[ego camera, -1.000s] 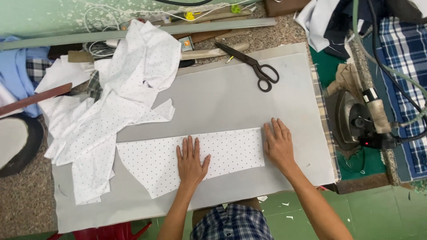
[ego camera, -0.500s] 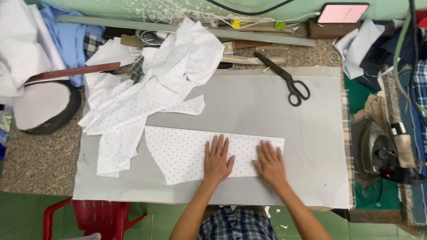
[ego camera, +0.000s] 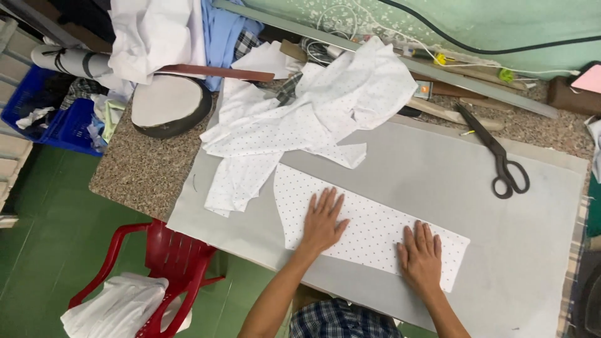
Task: The person lays a piece of white dotted fabric on a table, smooths it, and cuts it into a specific shape using shears. After cutting, the person uses an iron to press the fabric flat on the table.
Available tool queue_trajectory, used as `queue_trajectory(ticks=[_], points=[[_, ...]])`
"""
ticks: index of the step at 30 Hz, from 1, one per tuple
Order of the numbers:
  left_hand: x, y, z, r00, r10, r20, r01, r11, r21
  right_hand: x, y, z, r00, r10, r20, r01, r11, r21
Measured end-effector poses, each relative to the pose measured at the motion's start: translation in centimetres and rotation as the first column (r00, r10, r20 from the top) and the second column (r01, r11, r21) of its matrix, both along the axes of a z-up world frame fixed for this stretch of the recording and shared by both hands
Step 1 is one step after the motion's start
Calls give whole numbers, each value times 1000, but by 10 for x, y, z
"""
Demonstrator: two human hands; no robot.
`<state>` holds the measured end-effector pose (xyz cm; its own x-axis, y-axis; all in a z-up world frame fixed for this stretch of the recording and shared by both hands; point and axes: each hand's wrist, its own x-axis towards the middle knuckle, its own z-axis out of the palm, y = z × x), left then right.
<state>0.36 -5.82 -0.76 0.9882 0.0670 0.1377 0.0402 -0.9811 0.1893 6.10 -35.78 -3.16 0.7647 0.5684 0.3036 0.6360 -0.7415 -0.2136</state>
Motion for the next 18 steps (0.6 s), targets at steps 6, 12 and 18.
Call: queue_trajectory(ticks=[6,12,18], points=[[13,193,-9,993,37,111,-12,977,-214,2,1,1,999,-5,-47,0,995,-96],[82,318,0,991,-49,-121,40,996,-80,-23,46,5,973,-218,71,228,956,-183],[99,325,10,972,180,152,-204,965,166,-39,97,8,930,-362,-67,354,929,-108]])
